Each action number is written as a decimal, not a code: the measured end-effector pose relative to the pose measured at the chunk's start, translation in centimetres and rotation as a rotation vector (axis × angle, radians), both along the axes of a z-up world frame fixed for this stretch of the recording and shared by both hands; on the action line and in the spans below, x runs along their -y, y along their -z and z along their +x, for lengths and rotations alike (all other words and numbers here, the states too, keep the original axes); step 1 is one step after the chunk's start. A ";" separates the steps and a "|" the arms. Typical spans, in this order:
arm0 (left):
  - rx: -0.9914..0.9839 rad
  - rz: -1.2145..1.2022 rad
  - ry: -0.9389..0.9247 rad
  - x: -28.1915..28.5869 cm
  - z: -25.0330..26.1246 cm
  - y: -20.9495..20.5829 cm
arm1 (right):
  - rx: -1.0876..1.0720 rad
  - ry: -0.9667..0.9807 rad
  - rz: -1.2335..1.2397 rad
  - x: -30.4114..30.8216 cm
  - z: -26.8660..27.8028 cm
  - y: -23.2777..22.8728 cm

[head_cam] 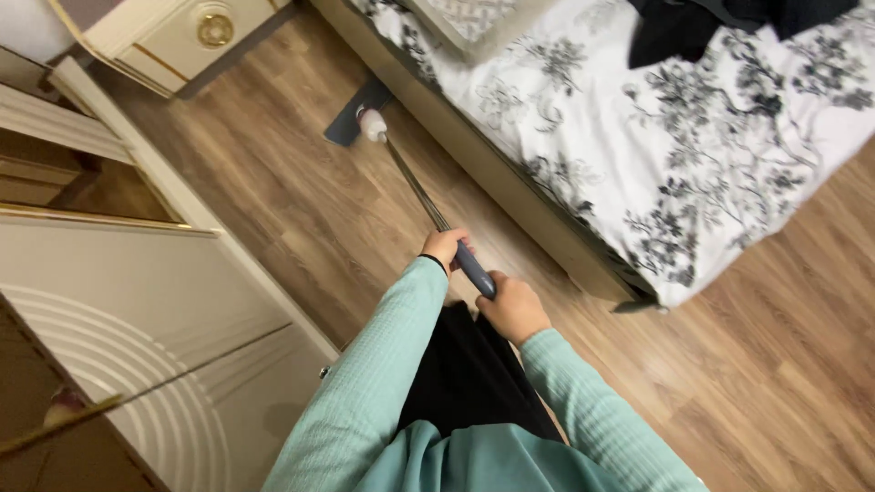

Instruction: The person uses a flat mop to clean the wooden floor in a bedroom. They move the mop back and forth across the floor, covering areas near the bed, wardrobe, and door.

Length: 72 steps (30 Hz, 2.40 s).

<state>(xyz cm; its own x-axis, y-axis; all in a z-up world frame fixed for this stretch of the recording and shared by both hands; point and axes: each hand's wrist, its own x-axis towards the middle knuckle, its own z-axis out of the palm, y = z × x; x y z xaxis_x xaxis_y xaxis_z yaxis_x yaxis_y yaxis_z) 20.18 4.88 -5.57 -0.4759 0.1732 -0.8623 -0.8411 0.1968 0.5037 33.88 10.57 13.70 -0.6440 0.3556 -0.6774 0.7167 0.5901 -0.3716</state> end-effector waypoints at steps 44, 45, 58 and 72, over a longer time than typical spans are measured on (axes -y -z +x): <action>0.048 -0.146 -0.177 -1.4 -9.7 -14.0 | 0.236 -0.150 0.131 -3.2 -12.1 -12.1; 0.044 -0.131 -0.180 -1.0 -10.6 -14.0 | 0.248 -0.166 0.145 -3.1 -13.0 -12.1; -0.122 -0.268 -0.254 4.3 -26.6 -2.2 | -0.013 -0.291 0.132 1.7 -27.1 -2.7; -0.230 -0.180 -0.376 12.8 -34.5 1.8 | -0.044 0.066 -0.429 11.4 -34.0 6.3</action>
